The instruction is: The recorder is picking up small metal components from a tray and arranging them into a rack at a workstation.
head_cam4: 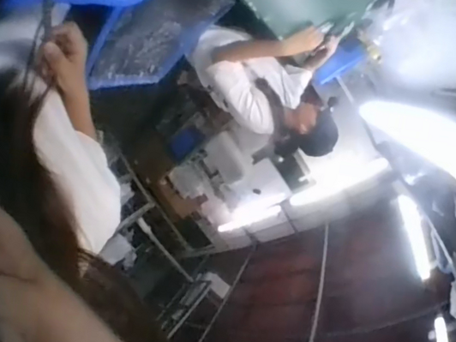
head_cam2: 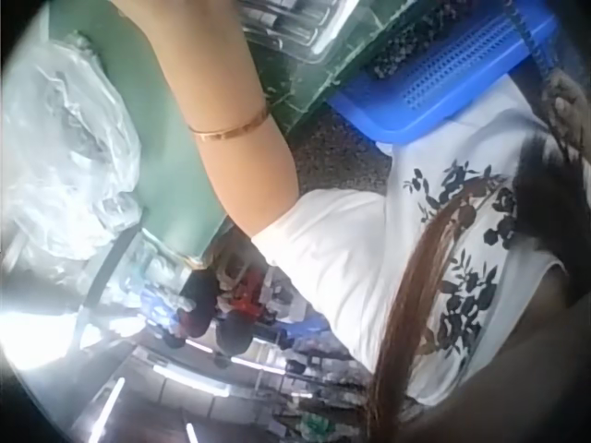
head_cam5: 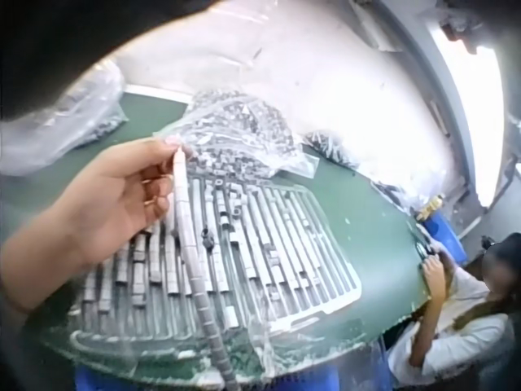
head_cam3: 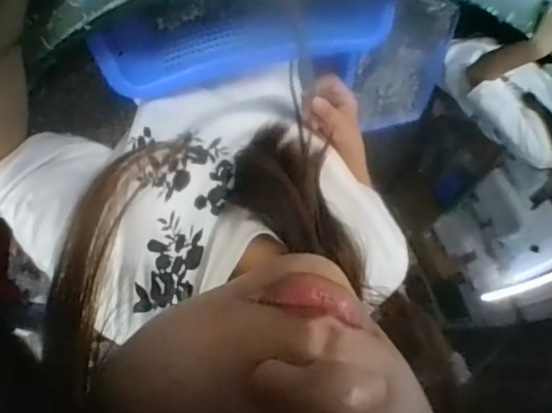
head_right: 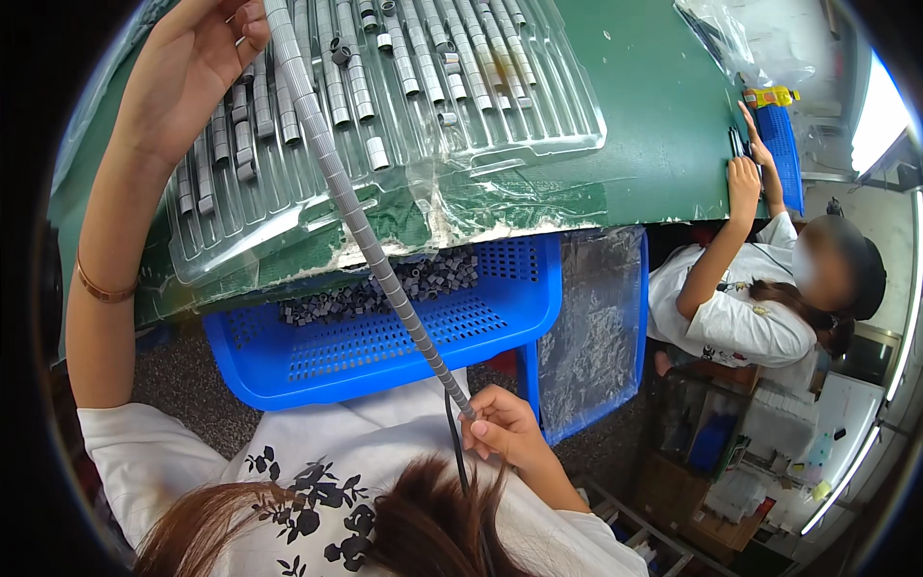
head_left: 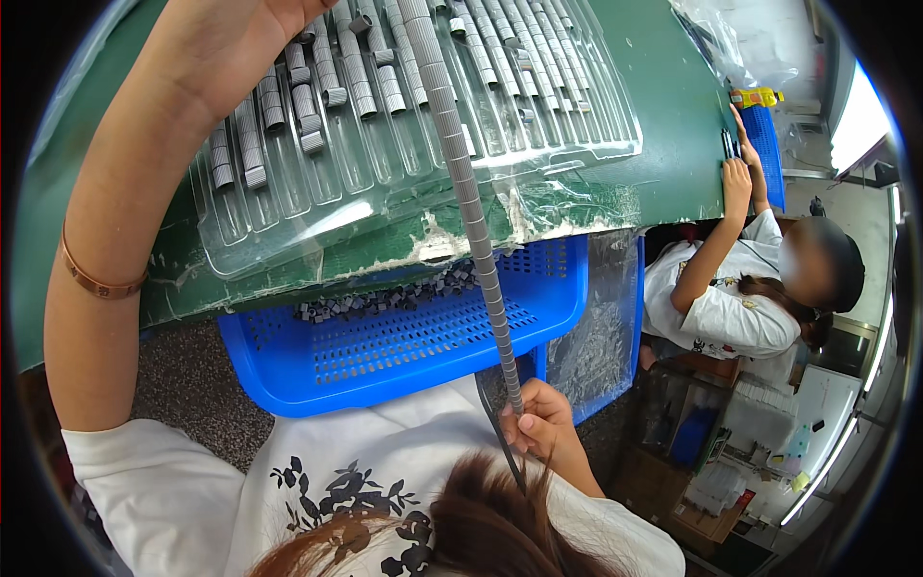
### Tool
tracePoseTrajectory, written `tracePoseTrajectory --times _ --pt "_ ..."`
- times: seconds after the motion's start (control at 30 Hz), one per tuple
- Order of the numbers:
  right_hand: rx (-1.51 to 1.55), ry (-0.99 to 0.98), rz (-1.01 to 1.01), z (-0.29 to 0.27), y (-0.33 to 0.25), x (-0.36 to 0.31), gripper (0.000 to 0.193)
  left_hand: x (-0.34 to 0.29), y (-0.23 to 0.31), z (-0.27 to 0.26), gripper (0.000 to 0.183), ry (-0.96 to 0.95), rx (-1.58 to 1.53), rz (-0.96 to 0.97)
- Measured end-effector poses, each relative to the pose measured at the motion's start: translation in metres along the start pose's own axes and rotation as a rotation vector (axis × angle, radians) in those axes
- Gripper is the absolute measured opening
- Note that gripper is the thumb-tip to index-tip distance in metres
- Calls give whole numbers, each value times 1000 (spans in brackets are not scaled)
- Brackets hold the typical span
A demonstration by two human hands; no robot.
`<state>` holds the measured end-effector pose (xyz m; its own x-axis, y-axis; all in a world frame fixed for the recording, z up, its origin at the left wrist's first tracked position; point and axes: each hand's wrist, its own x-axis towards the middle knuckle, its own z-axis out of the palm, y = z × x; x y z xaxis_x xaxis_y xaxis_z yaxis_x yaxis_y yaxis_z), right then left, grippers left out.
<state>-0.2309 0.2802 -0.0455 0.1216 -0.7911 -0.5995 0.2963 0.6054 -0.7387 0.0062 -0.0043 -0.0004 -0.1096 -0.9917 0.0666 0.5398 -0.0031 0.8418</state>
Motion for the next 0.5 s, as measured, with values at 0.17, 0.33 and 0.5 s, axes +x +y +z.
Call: tracePoseTrajectory --times 0.17,0.33,0.5 --pt "-9 -2 -5 0 -1 -1 15 9 -4 -6 15 113 25 -60" --pt "-18 1 -12 1 -1 -2 16 8 -3 -4 15 106 8 -40" --pt "-8 8 -10 0 3 -4 16 -1 -6 2 13 73 32 65"
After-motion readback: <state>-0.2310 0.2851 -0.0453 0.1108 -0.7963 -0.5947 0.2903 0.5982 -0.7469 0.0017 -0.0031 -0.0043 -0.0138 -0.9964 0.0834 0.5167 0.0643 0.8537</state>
